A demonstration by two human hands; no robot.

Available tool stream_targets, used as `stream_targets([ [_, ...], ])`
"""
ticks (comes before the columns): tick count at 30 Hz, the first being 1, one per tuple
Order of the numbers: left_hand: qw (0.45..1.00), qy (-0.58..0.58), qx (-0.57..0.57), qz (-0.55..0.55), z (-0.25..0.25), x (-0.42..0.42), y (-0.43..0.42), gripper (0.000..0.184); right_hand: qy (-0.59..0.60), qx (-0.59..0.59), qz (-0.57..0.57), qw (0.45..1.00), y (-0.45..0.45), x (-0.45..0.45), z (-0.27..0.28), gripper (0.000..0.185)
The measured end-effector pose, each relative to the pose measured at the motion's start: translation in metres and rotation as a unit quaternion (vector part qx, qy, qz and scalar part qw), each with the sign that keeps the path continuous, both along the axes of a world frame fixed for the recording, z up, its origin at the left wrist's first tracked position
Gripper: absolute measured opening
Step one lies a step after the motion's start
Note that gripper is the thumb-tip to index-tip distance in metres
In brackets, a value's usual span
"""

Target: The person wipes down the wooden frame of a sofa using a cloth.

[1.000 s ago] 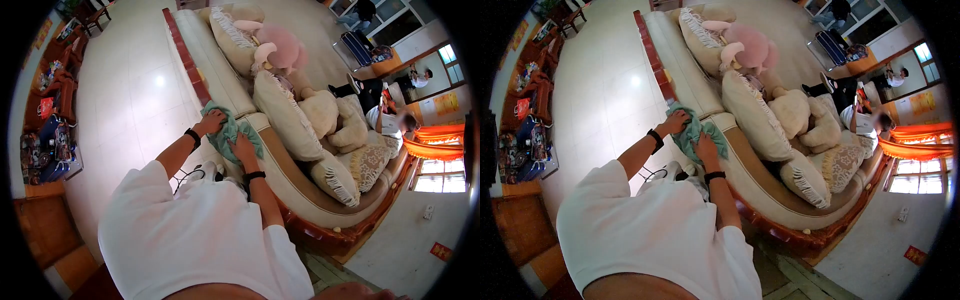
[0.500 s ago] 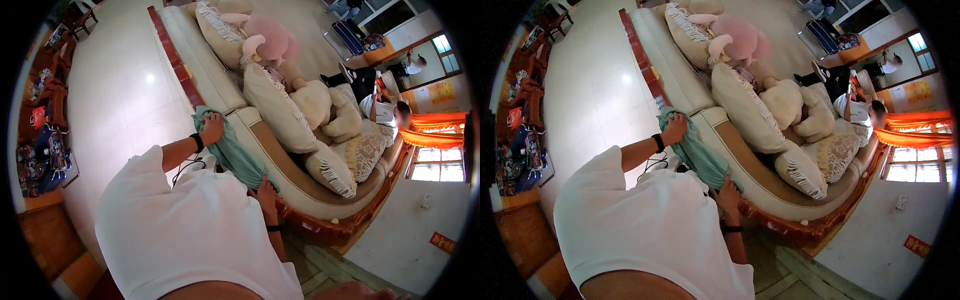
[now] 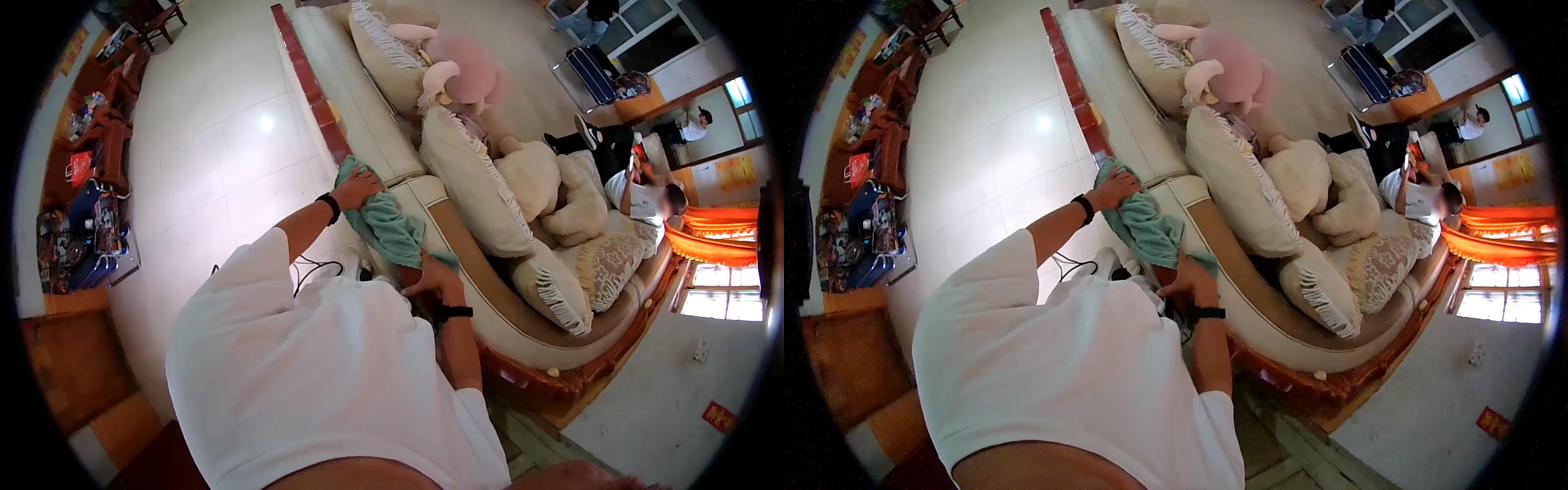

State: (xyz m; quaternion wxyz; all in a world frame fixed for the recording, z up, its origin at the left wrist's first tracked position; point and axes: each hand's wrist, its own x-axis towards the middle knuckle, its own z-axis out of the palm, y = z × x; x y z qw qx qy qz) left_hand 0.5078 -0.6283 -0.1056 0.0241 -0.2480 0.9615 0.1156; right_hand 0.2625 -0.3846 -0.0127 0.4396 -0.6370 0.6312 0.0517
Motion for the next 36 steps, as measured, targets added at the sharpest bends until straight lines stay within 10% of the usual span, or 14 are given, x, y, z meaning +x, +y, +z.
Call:
stream_targets([
  [13,0.993,0.0,-0.059,0.103,0.05,0.007,0.093,0.095,0.209,0.015,-0.194,0.958,0.122,0.029,0.057,0.102],
  [22,0.986,-0.032,-0.075,0.143,0.021,-0.032,0.066,0.077,0.039,0.026,-0.081,0.996,0.038,-0.004,0.006,0.129],
  [27,0.967,-0.141,-0.069,0.201,0.031,-0.046,0.068,0.073,0.008,-0.013,-0.107,0.994,0.029,-0.001,0.003,0.115],
  [36,0.968,-0.007,0.114,0.222,0.053,0.008,0.097,0.084,0.179,-0.092,-0.192,0.961,0.095,0.036,0.017,0.093],
])
